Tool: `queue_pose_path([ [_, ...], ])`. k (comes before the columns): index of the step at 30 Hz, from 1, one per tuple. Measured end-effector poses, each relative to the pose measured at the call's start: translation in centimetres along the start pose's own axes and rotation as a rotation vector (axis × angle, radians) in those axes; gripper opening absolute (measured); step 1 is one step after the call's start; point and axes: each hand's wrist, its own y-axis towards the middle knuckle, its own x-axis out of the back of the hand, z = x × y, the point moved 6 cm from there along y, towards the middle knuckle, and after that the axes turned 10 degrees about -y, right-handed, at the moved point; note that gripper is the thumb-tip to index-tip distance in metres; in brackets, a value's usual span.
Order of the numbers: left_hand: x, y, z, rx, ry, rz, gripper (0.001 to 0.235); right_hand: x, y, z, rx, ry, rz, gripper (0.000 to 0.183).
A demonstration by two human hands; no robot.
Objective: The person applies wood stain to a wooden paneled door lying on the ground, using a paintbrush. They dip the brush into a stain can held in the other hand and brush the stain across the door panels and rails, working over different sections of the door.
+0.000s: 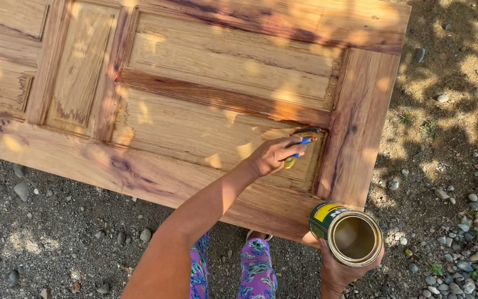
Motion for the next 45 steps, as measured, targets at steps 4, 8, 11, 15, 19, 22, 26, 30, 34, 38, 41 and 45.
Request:
queue_pose_path([
  [4,0.3,-0.2,2.4,0.184,-0.269,-0.31,0.023,0.0,-1.1,0.0,-0.032,0.015,-0.02,0.129],
  [8,8.7,-3.9,4.9,0.227,-0.008,-0.346,0.02,0.6,-1.8,0.0,-0.03,-0.041,-0.03,0.127],
  [11,15.0,-7.2,5.8,0.294,0.144,-0.407,0.02,0.7,-2.2,0.3,-0.015,-0.03,-0.018,0.127],
  [15,15.8,-8.1,3.8,0.231,0.393,-0.382,0.023,0.8,-3.2,-0.3,-0.012,-0.061,-0.044,0.129],
  [19,5.6,-4.4,3.3,0.217,0.387,-0.238,0.028,0.5,-3.8,0.9,-0.024,-0.011,-0.037,0.128],
  [22,-4.3,-0.3,1.6,0.108,0.055,-0.179,0.036,0.6,-4.4,0.3,-0.037,0.032,-0.031,0.128],
  [26,-8.5,2.4,0.1,0.034,-0.033,-0.042,0.04,1.0,-4.5,0.0,-0.013,0.054,-0.049,0.129],
  [30,-5.2,0.7,2.5,-0.061,0.072,0.174,0.04,1.2,-4.0,-0.5,-0.02,0.021,-0.037,0.129],
  [34,2.7,-4.7,5.9,-0.044,0.35,0.27,0.023,0.3,-3.6,0.0,0.013,-0.051,-0.006,0.13],
  [38,9.7,-8.9,7.3,-0.103,0.385,0.165,0.034,-1.4,-3.5,1.0,0.057,-0.107,-0.003,0.131],
  [41,14.3,-11.4,7.7,-0.054,0.515,0.191,0.033,-3.0,-3.8,2.1,0.093,-0.11,0.017,0.13],
  [45,19.5,-14.7,9.9,-0.029,0.613,0.195,0.033,-5.6,-4.5,3.7,0.101,-0.012,0.056,0.126],
])
